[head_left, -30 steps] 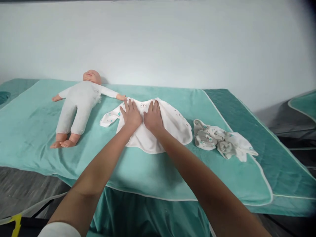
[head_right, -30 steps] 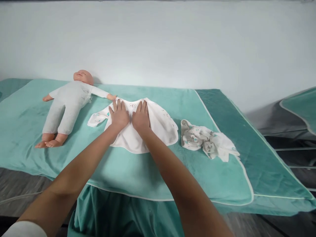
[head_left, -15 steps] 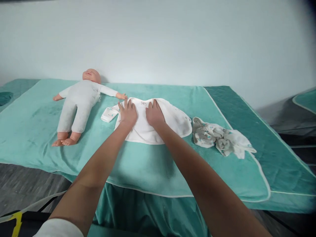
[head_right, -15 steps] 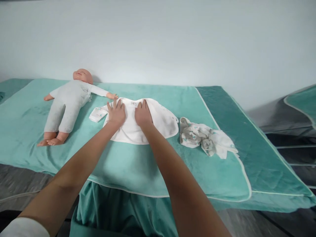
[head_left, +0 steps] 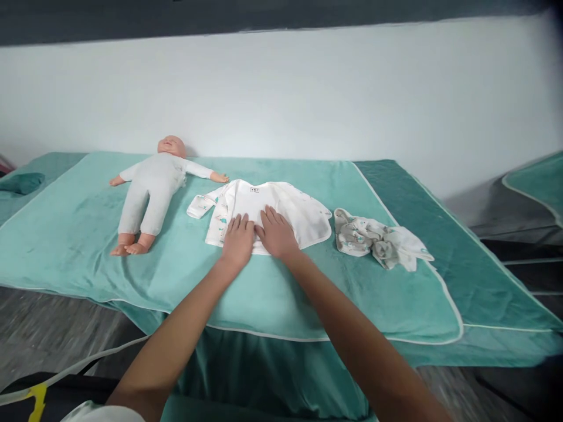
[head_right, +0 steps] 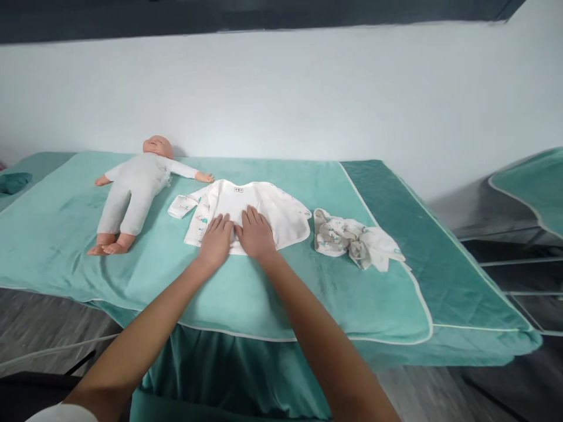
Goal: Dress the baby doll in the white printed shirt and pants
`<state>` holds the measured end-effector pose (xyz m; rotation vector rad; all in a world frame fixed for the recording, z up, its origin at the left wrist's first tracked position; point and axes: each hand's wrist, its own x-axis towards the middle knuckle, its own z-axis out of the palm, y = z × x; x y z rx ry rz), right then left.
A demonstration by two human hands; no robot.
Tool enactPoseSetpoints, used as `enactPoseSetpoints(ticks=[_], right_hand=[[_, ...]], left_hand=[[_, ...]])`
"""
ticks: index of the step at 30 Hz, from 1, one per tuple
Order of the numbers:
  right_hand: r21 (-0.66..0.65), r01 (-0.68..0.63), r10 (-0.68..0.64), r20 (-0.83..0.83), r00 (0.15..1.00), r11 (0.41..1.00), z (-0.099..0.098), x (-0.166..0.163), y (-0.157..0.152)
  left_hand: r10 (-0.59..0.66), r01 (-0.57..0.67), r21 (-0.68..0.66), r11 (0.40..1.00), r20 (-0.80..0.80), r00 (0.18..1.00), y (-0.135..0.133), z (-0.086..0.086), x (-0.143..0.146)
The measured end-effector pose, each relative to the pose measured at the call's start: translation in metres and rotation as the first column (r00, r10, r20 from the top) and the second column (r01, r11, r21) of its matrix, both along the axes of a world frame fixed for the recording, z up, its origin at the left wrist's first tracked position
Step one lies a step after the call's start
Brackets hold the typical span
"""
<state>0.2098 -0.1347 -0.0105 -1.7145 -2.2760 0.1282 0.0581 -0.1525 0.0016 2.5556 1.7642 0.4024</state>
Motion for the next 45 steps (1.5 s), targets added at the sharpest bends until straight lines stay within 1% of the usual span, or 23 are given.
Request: enactPoseSetpoints(ticks=[3, 5, 7, 9, 12, 16, 20, 23, 28, 30, 32, 34, 35, 37, 38, 39, 40, 42, 43, 45], right_hand=[[0.093, -0.081, 0.088, -0.066, 0.994, 0.992, -0.010, 0.017, -0.041], [0.166, -0.100, 0.122, -0.128, 0.984, 0.981, -0.014, 0.033, -0.063], [0.226, -0.093, 0.133, -0.169, 0.977, 0.970, -0.016, 0.051, -0.078], [0.265, -0.092, 0.140, -0.168, 0.976, 0.960, -0.015, 0.066, -0.087], [0.306, -0.122, 0.156, -0.089, 0.984, 0.944, -0.011, 0.078, -0.089], [0.344, -0.147, 0.147, 0.028, 0.989, 0.927, -0.009, 0.078, -0.076], [0.339, -0.150, 0.127, 0.088, 0.988, 0.929, -0.007, 0.075, -0.063], [0.338, -0.183, 0.147, 0.131, 0.980, 0.923, -0.003, 0.077, -0.061], [0.384, -0.243, 0.191, 0.170, 0.967, 0.891, 0.002, 0.080, -0.066], [0.394, -0.244, 0.199, 0.153, 0.968, 0.886, 0.004, 0.079, -0.067], [0.397, -0.226, 0.190, 0.128, 0.973, 0.890, 0.007, 0.073, -0.065], [0.385, -0.179, 0.157, 0.089, 0.984, 0.906, 0.011, 0.060, -0.060], [0.365, -0.148, 0.139, 0.052, 0.989, 0.919, 0.013, 0.051, -0.055], [0.286, -0.085, 0.103, -0.051, 0.993, 0.954, 0.018, 0.028, -0.039], [0.230, -0.060, 0.088, -0.113, 0.990, 0.971, 0.020, 0.015, -0.028], [0.166, -0.039, 0.066, -0.158, 0.985, 0.985, 0.020, 0.002, -0.016], [0.101, -0.013, 0.031, -0.177, 0.984, 0.995, 0.020, -0.011, -0.003], [-0.007, 0.024, -0.025, -0.148, 0.989, 1.000, 0.017, -0.031, 0.024], [-0.045, 0.039, -0.044, -0.121, 0.992, 0.998, 0.015, -0.039, 0.037], [-0.091, 0.062, -0.068, -0.066, 0.995, 0.994, 0.010, -0.049, 0.059]], left_hand=[[-0.065, 0.051, 0.104, 0.993, 0.141, 0.988, -0.021, -0.009, -0.024], [-0.096, 0.060, 0.170, 0.984, 0.216, 0.972, -0.031, -0.013, -0.040], [-0.137, 0.084, 0.212, 0.974, 0.250, 0.958, -0.040, -0.016, -0.055], [-0.166, 0.108, 0.229, 0.968, 0.252, 0.953, -0.045, -0.017, -0.065], [-0.143, 0.088, 0.235, 0.968, 0.228, 0.963, -0.049, -0.019, -0.071], [-0.046, 0.001, 0.255, 0.967, 0.170, 0.984, -0.043, -0.020, -0.071], [0.010, -0.032, 0.239, 0.970, 0.094, 0.996, -0.033, -0.016, -0.072], [0.032, -0.046, 0.225, 0.973, 0.065, 0.997, -0.030, -0.012, -0.075], [0.079, -0.100, 0.256, 0.962, 0.090, 0.993, -0.036, -0.014, -0.073], [0.102, -0.134, 0.269, 0.954, 0.131, 0.986, -0.037, -0.016, -0.072], [0.108, -0.165, 0.265, 0.950, 0.216, 0.970, -0.035, -0.020, -0.073], [0.126, -0.228, 0.239, 0.944, 0.378, 0.917, -0.027, -0.023, -0.077], [0.157, -0.289, 0.218, 0.932, 0.476, 0.865, -0.022, -0.024, -0.080], [0.249, -0.442, 0.162, 0.882, 0.635, 0.731, -0.010, -0.024, -0.087], [0.298, -0.507, 0.131, 0.852, 0.676, 0.674, -0.004, -0.022, -0.090], [0.345, -0.557, 0.101, 0.824, 0.691, 0.635, 0.002, -0.020, -0.092], [0.386, -0.588, 0.073, 0.805, 0.688, 0.615, 0.007, -0.018, -0.094], [0.452, -0.615, 0.026, 0.788, 0.655, 0.606, 0.015, -0.013, -0.096], [0.470, -0.617, 0.009, 0.787, 0.639, 0.609, 0.019, -0.012, -0.096], [0.459, -0.590, 0.000, 0.807, 0.628, 0.628, 0.026, -0.012, -0.099]])
